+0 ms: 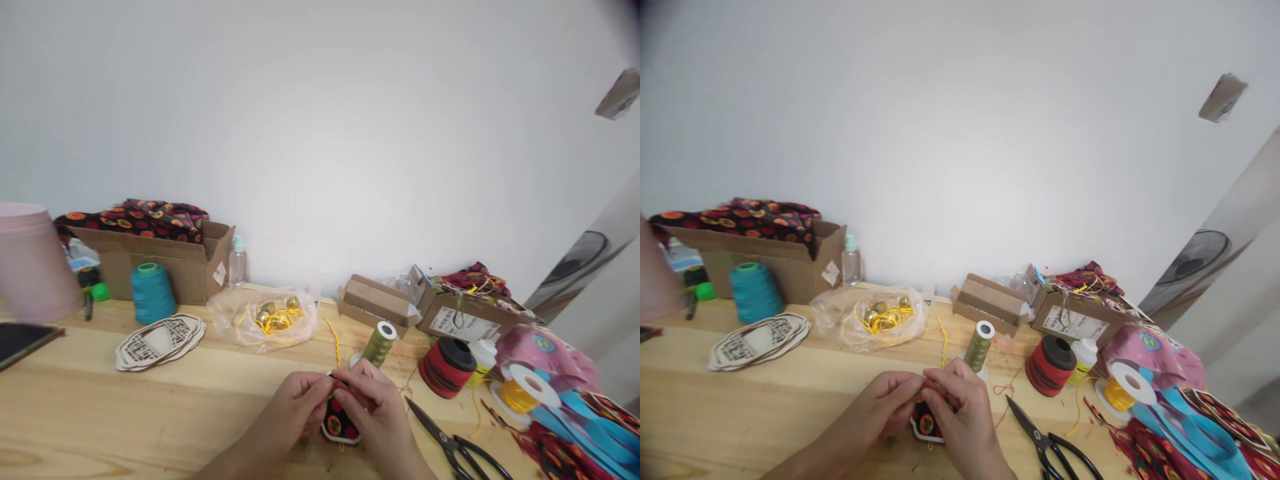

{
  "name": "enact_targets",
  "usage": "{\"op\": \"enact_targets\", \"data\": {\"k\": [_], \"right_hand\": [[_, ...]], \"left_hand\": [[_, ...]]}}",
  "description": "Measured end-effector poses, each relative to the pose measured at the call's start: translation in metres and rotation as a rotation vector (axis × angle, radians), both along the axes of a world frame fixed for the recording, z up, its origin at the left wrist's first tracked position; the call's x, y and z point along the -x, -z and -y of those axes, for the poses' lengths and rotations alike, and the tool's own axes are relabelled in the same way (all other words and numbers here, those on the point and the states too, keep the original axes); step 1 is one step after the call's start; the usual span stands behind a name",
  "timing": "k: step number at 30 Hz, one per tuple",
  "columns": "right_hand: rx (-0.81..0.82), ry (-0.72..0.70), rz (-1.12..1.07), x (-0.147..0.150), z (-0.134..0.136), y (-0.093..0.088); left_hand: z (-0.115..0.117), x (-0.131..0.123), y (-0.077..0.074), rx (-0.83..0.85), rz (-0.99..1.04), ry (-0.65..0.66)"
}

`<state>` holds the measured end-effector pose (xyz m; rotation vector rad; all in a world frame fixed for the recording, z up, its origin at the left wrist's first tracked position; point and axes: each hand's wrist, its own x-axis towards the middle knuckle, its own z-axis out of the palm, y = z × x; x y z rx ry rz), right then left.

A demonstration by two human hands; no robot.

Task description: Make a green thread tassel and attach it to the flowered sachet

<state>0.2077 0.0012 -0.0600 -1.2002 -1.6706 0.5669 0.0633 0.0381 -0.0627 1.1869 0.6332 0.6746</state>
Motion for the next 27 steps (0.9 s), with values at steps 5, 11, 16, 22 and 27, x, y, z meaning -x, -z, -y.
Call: {"op": "enact_targets", "data": {"k": [5,11,16,22,27], "right_hand": [[0.032,0.005,-0.025,-0.0001,-0.0012,-0.0034],[0.044,0.029,-0.029,-0.0004,-0.0007,-0.0068],[0.055,0.016,-0.049,-0.0024,-0.0015,-0.002],[0.068,0.011,-0.01,-0.0041,-0.0031,0.0008],[0.076,-0.002,0.001,-0.0041,-0.0026,-0.0013]], "left_hand": [[0.0003,0.0016,0.003,-0.012,0.004,0.031],[-0.0007,0.0032,0.0043,-0.067,-0.07,0.031],[-0.0017,0.0054,0.0082,-0.078,-0.072,0.085],[-0.0018,0.0078,0.0062,-0.083,-0.093,0.123],[-0.0031,0.0067,0.0096,-0.01,-0.055,0.145]]}}
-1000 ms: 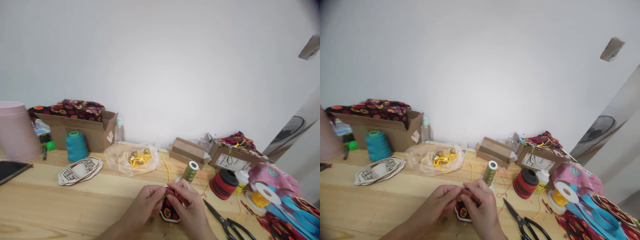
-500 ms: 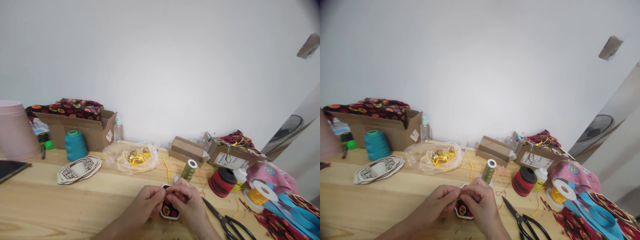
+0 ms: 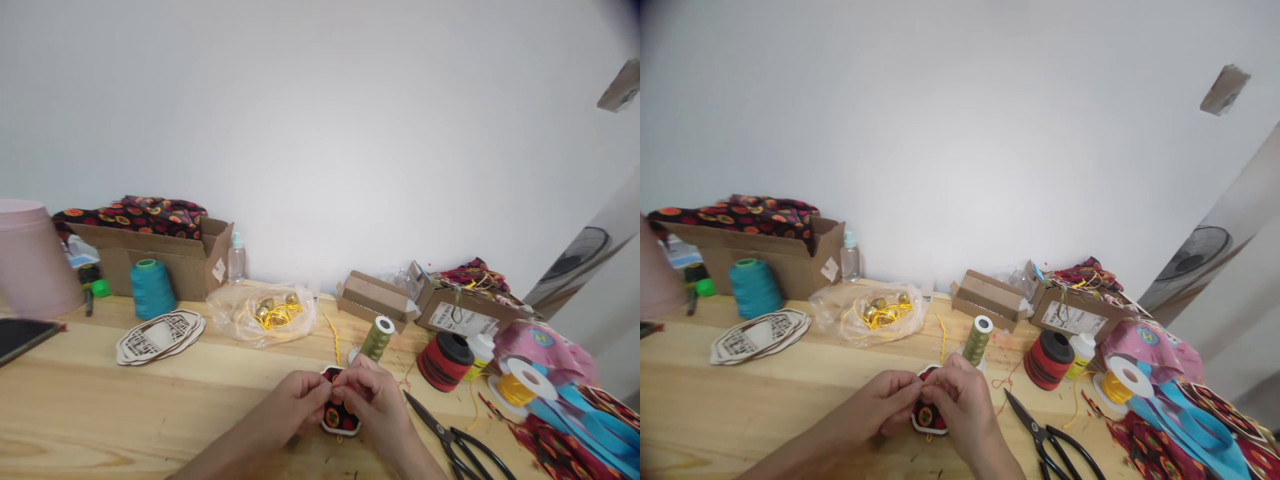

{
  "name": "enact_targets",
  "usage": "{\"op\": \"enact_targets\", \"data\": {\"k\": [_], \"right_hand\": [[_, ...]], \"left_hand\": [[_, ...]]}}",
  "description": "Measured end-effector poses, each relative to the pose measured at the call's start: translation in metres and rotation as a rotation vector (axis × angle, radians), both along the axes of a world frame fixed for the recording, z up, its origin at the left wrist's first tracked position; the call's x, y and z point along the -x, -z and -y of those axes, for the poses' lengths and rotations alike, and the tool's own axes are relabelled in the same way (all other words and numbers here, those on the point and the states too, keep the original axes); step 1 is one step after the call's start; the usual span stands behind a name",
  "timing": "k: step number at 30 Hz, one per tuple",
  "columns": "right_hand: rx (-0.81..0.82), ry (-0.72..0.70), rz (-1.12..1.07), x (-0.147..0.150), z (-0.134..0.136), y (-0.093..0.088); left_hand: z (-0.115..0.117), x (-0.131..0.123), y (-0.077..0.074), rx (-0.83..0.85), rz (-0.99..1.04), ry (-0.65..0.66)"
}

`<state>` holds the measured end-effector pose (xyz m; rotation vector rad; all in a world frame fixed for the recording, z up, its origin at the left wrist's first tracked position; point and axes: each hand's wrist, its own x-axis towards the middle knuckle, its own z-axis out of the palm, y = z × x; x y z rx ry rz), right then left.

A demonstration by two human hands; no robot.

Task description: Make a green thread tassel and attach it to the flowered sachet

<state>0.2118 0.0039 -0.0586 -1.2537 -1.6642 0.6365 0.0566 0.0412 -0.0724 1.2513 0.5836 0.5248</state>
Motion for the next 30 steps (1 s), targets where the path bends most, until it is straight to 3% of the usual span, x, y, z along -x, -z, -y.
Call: {"op": "enact_targets", "data": {"k": [8,11,19,30], "right_hand": [[0.285,-0.064,-0.355,0.003,-0.001,0.0],[0.241,-0.054,-0.349,0.004,0.0,-0.004],[0.134,0.055,-0.112,0.005,0.003,-0.011],[0.324,0.018,-0.45,0.008,0.003,-0.013]], "left_hand": [[-0.001,0.0,-0.007,0.105,0.063,-0.095],[-0.002,0.001,-0.006,0.082,0.049,-0.119],[0.001,0.0,-0.011,-0.174,-0.086,-0.147],[0.004,0.0,-0.018,-0.222,-0.153,-0.177]]}}
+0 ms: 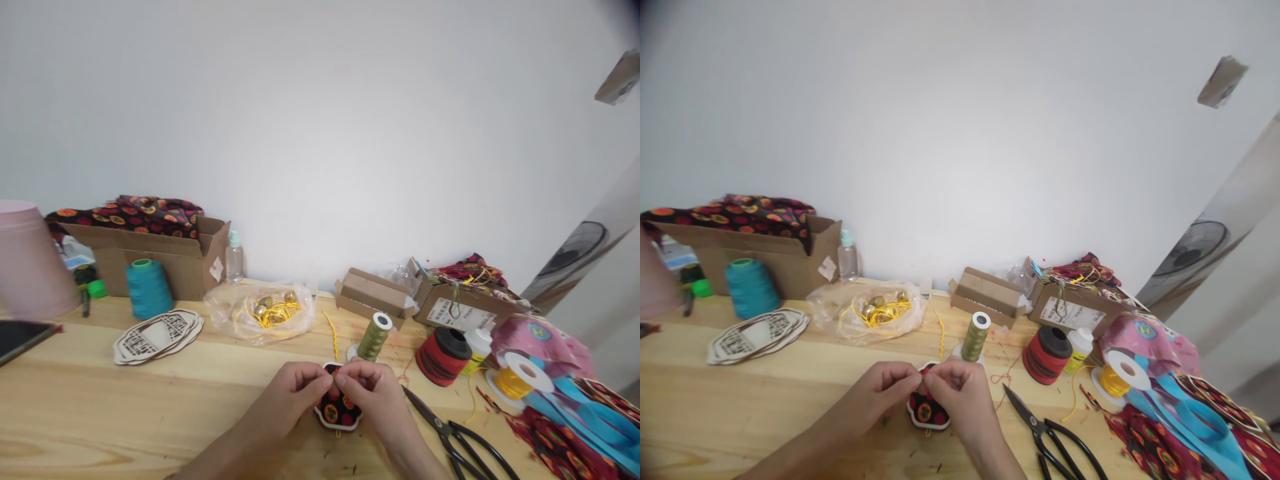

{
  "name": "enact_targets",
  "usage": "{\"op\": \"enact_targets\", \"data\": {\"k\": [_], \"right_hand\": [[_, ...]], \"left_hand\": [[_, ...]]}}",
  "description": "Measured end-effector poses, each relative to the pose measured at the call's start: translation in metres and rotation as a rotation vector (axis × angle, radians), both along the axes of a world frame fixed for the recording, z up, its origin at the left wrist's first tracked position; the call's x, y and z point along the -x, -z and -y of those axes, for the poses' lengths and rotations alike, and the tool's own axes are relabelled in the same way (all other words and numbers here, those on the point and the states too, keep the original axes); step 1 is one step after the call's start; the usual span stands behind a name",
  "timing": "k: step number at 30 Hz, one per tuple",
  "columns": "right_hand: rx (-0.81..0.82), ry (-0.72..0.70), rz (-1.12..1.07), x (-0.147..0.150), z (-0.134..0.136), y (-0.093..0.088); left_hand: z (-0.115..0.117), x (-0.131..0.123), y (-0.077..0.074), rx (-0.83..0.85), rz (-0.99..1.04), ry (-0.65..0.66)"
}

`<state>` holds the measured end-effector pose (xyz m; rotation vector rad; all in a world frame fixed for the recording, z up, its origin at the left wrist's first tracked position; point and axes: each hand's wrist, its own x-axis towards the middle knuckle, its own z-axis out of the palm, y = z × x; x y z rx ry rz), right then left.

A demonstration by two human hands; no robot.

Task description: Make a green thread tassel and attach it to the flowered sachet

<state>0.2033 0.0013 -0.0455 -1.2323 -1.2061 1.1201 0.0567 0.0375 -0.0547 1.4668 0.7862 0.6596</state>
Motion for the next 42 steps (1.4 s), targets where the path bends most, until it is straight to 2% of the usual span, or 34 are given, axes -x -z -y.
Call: {"op": "enact_targets", "data": {"k": [3,7,10,14,18,22,25,30,34,42], "right_hand": [[0.02,-0.001,-0.043,0.001,0.0,0.001],[-0.029,0.089,0.018,0.003,0.0,0.006],[-0.035,0.093,-0.012,0.004,0.001,0.007],[0.034,0.053,-0.102,0.003,0.001,0.003],[0.005,0.05,-0.088,0.001,0.0,0.002],[-0.026,-0.017,-0.075,-0.002,0.001,0.006],[-0.044,-0.057,-0.048,-0.004,0.001,0.01],[-0.054,-0.069,0.0,-0.003,0.0,0.01],[-0.06,-0.1,0.016,-0.002,0.0,0.007],[-0.077,-0.06,0.064,-0.002,0.002,0.003]], "left_hand": [[0.0,0.0,-0.001,-0.017,0.008,-0.003],[0.0,0.0,-0.002,-0.064,0.021,-0.008],[0.0,-0.001,-0.001,-0.05,0.012,-0.003],[0.0,-0.002,0.005,0.118,0.141,0.04],[-0.001,-0.002,0.006,0.291,0.321,0.103],[-0.001,0.002,0.003,0.454,0.282,0.144],[0.0,0.005,0.003,0.512,0.26,0.148],[-0.001,0.007,0.004,0.534,0.239,0.137],[-0.001,0.008,0.004,0.522,0.235,0.195],[0.004,0.008,-0.007,0.474,0.188,0.195]]}}
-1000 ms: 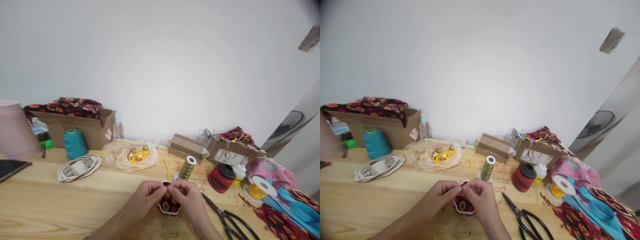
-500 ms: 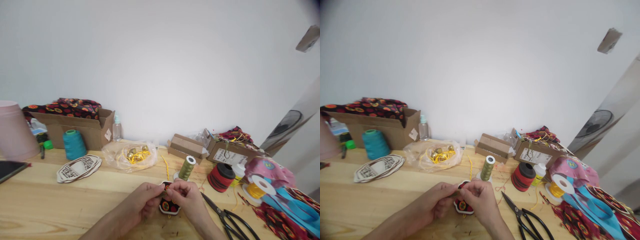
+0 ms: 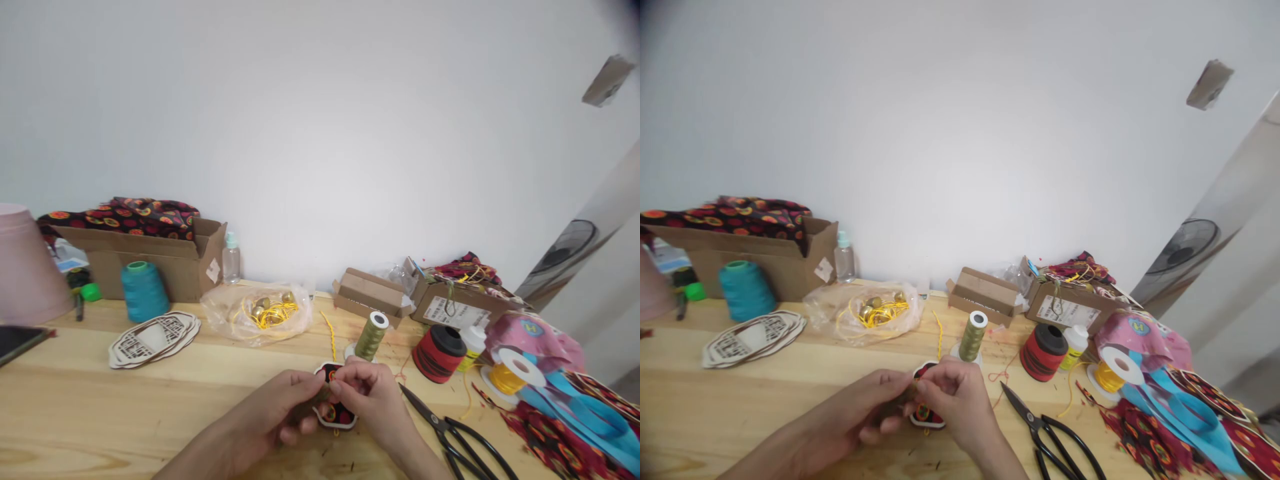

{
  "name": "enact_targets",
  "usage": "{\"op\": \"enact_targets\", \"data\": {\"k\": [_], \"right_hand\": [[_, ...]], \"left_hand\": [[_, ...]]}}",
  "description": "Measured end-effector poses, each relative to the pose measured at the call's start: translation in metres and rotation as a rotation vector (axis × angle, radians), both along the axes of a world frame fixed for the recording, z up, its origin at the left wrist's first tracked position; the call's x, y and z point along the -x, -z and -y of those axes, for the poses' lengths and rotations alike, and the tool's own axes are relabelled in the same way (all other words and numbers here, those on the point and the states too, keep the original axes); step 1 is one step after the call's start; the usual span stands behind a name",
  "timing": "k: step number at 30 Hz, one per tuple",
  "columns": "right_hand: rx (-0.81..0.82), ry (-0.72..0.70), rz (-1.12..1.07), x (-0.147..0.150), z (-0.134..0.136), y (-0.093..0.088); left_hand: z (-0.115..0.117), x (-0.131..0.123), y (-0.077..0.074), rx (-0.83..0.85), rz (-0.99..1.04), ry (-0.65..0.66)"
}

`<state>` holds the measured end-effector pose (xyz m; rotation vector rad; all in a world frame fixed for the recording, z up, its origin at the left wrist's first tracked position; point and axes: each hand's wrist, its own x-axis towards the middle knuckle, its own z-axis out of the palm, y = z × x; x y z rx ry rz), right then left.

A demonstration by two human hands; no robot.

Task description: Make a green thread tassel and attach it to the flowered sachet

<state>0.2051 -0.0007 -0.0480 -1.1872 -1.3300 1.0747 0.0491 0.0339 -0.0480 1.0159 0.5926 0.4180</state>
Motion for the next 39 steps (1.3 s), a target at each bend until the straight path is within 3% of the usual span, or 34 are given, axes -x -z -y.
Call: {"op": "enact_targets", "data": {"k": [7,14,21,32,39], "right_hand": [[0.003,0.0,0.02,0.0,-0.003,0.004],[0.117,-0.011,-0.185,0.002,-0.002,0.0],[0.12,0.066,-0.193,0.004,-0.003,0.005],[0.218,0.081,-0.484,0.009,-0.002,0.011],[0.15,0.112,-0.389,0.007,-0.003,0.009]], "left_hand": [[-0.001,0.001,0.001,-0.098,-0.075,0.022],[-0.001,-0.005,-0.001,-0.199,-0.146,-0.106],[-0.001,-0.008,-0.007,-0.319,-0.239,-0.156],[-0.004,-0.008,0.004,-0.486,-0.109,-0.148],[-0.004,-0.007,0.005,-0.51,-0.05,-0.178]]}}
